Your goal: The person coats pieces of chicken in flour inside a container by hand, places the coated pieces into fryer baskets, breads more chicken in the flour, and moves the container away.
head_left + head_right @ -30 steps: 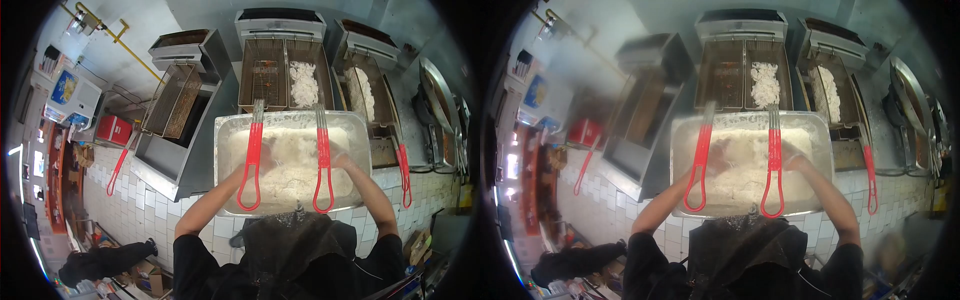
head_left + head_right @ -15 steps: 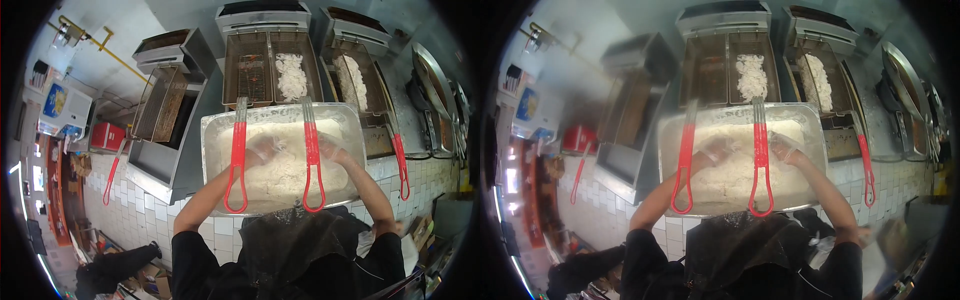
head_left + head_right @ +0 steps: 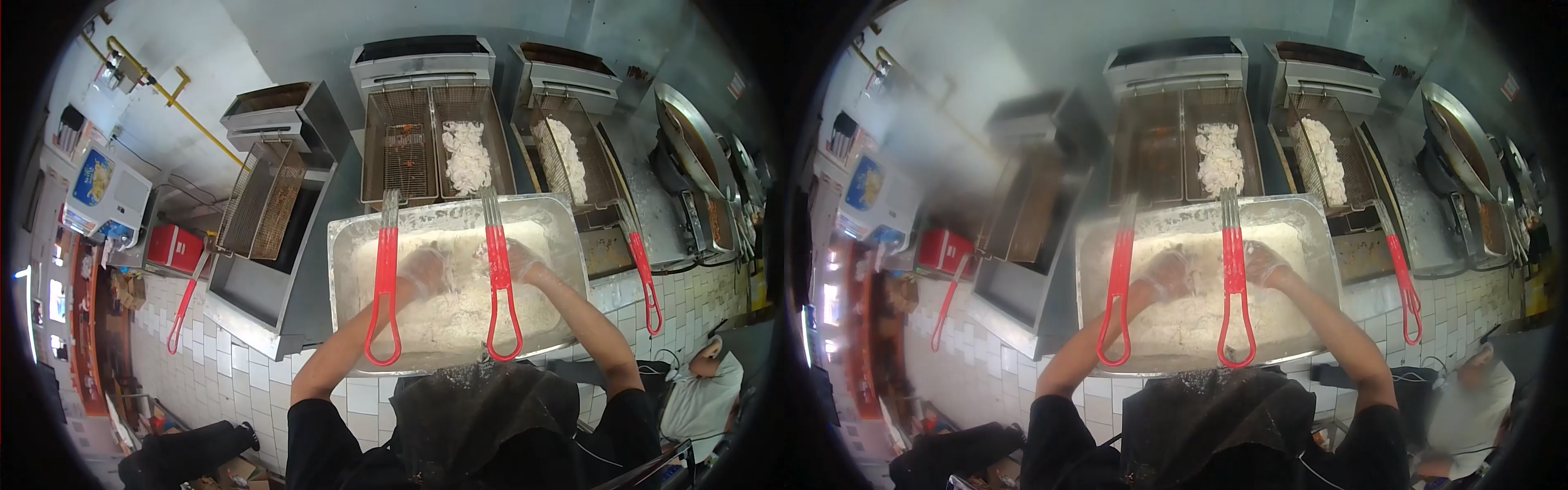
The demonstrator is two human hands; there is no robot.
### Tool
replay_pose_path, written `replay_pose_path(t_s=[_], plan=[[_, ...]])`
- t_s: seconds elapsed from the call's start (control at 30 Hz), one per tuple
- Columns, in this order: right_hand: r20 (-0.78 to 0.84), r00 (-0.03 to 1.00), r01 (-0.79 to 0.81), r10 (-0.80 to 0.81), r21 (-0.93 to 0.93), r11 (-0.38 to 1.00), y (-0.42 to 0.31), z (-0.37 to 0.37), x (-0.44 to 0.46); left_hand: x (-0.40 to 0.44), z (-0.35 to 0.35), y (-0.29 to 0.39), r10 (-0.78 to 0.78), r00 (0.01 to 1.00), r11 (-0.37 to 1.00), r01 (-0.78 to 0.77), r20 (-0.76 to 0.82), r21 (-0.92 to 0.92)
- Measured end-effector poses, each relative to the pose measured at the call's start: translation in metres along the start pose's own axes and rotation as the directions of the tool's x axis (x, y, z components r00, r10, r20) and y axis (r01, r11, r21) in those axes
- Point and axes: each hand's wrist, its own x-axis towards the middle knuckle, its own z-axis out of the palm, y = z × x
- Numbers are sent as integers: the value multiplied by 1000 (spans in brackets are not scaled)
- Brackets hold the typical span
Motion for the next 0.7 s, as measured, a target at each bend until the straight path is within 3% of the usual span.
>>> replay_pose_path(t_s=[0.07,0.17,0.2,0.23,0.33,0.4,0.47,0.5,0.57,0.63,0.67,0.7], plan=[[62,990,-137,126,214,967,3,6,0,1,1,7,26,1000,998,-26,15,55],[173,913,-406,370,272,873,-1,12,4,3,4,17,6,996,992,6,-92,125],[192,948,-249,254,-52,967,0,8,-4,5,6,19,-8,996,994,18,-94,109],[248,958,-47,144,-362,931,-4,1,-6,7,10,19,-21,995,995,30,-96,93],[304,887,-345,347,-59,937,-12,8,-7,28,64,14,-46,979,998,52,-197,26],[224,908,-376,355,57,925,-17,15,-9,37,95,12,-81,948,994,57,-307,-89],[151,903,-429,402,280,859,-4,47,-14,35,104,9,-158,897,963,49,-412,-264],[126,888,-450,442,436,779,20,89,-16,33,100,9,-155,905,970,62,-396,-237],[136,873,-479,469,419,771,19,89,-17,27,77,10,-155,916,979,92,-369,-182],[204,867,-474,454,57,879,-26,5,-8,19,37,6,-192,967,964,155,-166,-214],[234,866,-454,441,0,891,-29,-9,-9,14,23,1,-208,977,955,191,-56,-227],[267,863,-430,428,-54,901,-30,-19,-9,6,17,-12,-122,991,910,93,-48,-404]])
